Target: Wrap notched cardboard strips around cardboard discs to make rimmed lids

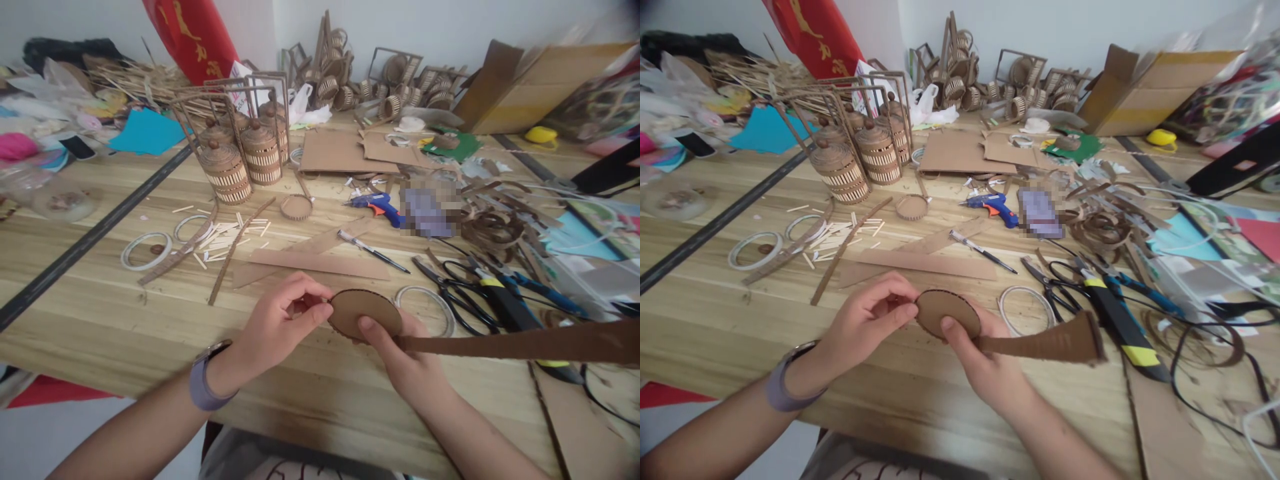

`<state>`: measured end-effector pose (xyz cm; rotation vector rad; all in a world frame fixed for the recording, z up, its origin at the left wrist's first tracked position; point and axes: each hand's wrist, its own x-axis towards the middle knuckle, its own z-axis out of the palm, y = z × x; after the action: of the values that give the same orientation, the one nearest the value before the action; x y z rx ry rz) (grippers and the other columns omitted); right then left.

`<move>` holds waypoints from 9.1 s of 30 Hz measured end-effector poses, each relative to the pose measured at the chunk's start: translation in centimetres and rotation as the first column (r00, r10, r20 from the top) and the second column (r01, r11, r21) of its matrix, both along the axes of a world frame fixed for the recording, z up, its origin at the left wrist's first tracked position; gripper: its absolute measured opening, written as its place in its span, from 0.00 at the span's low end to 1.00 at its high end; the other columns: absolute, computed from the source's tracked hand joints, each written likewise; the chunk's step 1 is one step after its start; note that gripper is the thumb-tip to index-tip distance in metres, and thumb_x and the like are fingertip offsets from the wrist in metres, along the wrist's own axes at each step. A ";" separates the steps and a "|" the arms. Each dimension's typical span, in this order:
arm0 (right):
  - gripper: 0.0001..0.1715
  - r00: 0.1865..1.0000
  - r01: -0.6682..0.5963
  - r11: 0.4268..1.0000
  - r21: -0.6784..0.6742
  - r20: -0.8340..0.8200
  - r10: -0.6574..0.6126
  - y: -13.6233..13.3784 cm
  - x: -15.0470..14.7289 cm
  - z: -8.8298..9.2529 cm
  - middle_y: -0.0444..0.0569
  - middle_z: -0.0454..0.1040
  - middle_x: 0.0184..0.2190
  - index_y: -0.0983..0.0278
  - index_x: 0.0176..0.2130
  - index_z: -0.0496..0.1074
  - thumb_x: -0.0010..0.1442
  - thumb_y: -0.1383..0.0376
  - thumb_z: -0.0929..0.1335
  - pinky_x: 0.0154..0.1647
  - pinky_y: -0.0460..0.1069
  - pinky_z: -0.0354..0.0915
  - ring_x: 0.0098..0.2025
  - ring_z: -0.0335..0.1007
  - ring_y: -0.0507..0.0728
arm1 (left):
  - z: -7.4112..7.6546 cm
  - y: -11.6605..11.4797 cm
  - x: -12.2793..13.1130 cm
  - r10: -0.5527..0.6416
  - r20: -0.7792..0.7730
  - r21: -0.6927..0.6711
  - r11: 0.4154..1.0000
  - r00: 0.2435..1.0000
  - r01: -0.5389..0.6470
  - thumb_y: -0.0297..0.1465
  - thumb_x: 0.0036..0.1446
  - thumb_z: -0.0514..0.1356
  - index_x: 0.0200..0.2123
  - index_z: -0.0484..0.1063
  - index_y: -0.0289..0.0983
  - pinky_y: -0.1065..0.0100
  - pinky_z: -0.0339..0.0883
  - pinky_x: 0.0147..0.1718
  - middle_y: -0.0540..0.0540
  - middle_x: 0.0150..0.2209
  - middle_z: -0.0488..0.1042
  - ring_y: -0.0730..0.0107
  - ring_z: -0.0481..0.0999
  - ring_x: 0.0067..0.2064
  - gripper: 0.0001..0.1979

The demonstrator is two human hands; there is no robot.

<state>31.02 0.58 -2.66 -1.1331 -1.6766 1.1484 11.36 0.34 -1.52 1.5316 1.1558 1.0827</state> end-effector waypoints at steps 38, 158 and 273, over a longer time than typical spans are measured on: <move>0.12 0.951 0.151 0.988 -0.005 -0.273 -0.147 0.1 -0.4 -0.9 0.45 0.78 0.32 0.58 0.39 0.76 0.58 0.55 0.74 0.32 0.46 0.73 0.32 0.75 0.52 | -0.9 0.4 2.3 0.322 0.685 -0.511 0.852 0.653 0.116 0.30 0.45 0.74 0.39 0.76 0.34 0.64 0.69 0.45 0.46 0.35 0.81 0.61 0.79 0.43 0.17; 0.07 0.999 -0.021 1.000 0.010 -0.032 0.021 0.7 1.1 -1.3 0.45 0.76 0.29 0.60 0.35 0.77 0.59 0.59 0.72 0.30 0.45 0.65 0.30 0.70 0.52 | 0.2 0.1 0.0 0.003 -0.318 -0.346 0.930 0.948 -0.119 0.46 0.46 0.67 0.49 0.76 0.35 0.54 0.67 0.53 0.41 0.48 0.79 0.47 0.77 0.50 0.30; 0.20 0.960 0.037 0.905 -0.424 -0.235 -0.150 1.4 0.5 -0.9 0.44 0.75 0.25 0.61 0.32 0.80 0.44 0.50 0.79 0.30 0.46 0.66 0.27 0.67 0.51 | -0.8 0.5 0.6 0.114 0.634 -0.652 0.611 0.765 0.449 0.45 0.61 0.55 0.44 0.72 0.37 0.61 0.72 0.38 0.45 0.40 0.77 0.61 0.76 0.40 0.19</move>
<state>31.52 1.96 -3.57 -1.2374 -1.1884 1.5678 11.97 0.83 -2.35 0.4797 0.7788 0.6834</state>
